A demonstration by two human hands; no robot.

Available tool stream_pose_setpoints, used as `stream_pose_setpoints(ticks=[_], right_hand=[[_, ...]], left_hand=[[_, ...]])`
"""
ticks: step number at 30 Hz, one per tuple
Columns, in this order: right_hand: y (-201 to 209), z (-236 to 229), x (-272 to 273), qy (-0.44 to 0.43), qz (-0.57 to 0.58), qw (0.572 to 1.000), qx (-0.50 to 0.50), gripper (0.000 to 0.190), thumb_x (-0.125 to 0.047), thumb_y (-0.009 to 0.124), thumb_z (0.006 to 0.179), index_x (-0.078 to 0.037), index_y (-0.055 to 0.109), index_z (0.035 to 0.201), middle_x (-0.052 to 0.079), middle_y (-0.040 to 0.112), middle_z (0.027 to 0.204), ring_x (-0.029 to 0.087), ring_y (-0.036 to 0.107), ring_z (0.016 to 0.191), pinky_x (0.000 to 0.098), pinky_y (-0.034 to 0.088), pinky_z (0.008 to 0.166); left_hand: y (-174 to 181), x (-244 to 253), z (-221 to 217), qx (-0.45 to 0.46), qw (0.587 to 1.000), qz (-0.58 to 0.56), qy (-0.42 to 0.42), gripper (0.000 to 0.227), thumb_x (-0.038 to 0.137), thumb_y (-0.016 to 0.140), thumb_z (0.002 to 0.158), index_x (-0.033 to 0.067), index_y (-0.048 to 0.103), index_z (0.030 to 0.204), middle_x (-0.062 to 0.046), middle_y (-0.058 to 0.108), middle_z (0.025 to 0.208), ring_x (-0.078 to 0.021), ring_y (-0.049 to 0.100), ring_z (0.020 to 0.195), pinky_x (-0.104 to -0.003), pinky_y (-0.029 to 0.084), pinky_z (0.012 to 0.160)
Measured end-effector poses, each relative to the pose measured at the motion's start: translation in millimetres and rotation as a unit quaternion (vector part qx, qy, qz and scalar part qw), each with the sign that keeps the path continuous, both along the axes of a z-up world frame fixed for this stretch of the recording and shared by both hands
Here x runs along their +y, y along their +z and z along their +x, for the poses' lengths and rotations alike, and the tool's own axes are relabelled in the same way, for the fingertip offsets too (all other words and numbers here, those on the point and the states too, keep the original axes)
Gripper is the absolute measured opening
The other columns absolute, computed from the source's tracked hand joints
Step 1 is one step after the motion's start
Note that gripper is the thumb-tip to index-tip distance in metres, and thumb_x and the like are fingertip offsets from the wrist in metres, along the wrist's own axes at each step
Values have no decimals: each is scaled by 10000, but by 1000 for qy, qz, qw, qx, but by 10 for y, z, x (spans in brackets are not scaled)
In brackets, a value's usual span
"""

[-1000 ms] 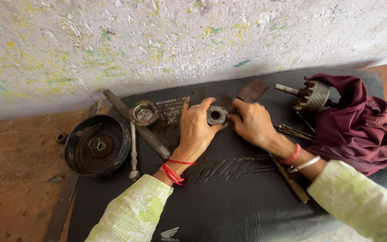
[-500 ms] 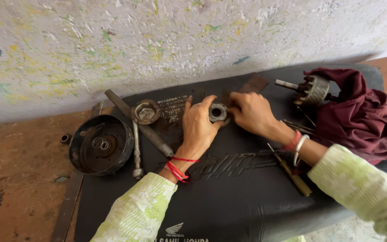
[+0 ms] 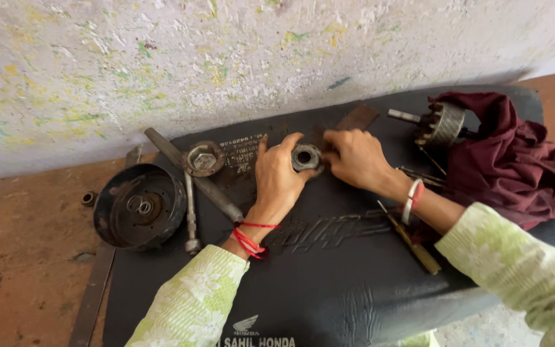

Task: The person scrubs a cylindrical metal part with sandpaper, then wipes it with a maroon cloth. They place the cleaned part into a larger black housing and rotate it to check the fit.

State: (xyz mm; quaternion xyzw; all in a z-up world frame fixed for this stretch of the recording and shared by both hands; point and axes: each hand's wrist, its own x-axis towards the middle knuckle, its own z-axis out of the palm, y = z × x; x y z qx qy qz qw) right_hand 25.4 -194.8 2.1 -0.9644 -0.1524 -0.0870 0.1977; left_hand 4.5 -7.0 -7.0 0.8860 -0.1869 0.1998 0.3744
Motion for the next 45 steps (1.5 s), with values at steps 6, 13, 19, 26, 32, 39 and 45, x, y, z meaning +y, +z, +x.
stream_pose_setpoints(ticks=[6, 13, 19, 26, 32, 39, 45], right_hand=[[-36, 287, 165, -7, 95, 992, -88, 141, -190, 743, 864, -77, 718, 943, 179, 735, 795, 412, 703, 759, 517, 549, 694], [28, 321, -202, -19, 327, 942, -75, 104, -95, 713, 942, -1, 670, 940, 128, 749, 744, 219, 721, 616, 341, 513, 551], [-35, 246, -31, 34, 247, 964, -91, 112, -101, 733, 903, -4, 690, 940, 168, 717, 720, 273, 721, 617, 379, 527, 558], [-76, -50, -2, 34, 108, 992, -64, 139, -156, 734, 876, -39, 682, 928, 206, 710, 741, 421, 688, 700, 510, 542, 628], [4, 80, 98, 5, 79, 995, -57, 159, -212, 715, 874, -61, 686, 917, 209, 713, 762, 435, 689, 722, 535, 544, 657], [87, 99, 120, 15, 44, 998, -44, 172, -247, 730, 882, -77, 704, 878, 213, 716, 771, 438, 680, 759, 539, 535, 700], [10, 17, 11, -3, 5, 1000, -11, 118, -195, 708, 858, -101, 714, 929, 196, 721, 756, 407, 696, 732, 523, 548, 710]], left_hand=[[43, 2, -27, 27, 999, -17, -12, 530, 93, 897, 658, 81, 685, 1143, -102, 771, 982, -303, 715, 1000, -545, 283, 1211], [116, 77, 14, -100, 993, 10, -57, 539, -46, 768, 654, 59, 674, 1175, -155, 694, 1302, -359, 513, 1392, -576, 217, 1213], [138, 80, -63, -40, 999, 10, 1, 614, 177, 924, 614, 50, 693, 1168, -127, 713, 1101, -346, 571, 1131, -494, 407, 1057], [85, 55, -52, -62, 997, 50, 9, 477, 198, 950, 576, 73, 770, 1000, -108, 739, 909, -310, 647, 972, -525, 362, 1113], [0, 29, 18, -70, 996, 45, -9, 331, 172, 937, 561, 61, 767, 823, -107, 748, 932, -300, 659, 973, -531, 361, 1144], [-52, 34, 9, -62, 997, 38, 6, 310, 169, 944, 567, 48, 762, 787, -123, 751, 956, -299, 669, 967, -550, 350, 1125], [-93, 14, 68, -63, 998, 20, -9, 298, 144, 942, 557, 33, 736, 741, -123, 747, 910, -303, 675, 953, -533, 361, 1165]])
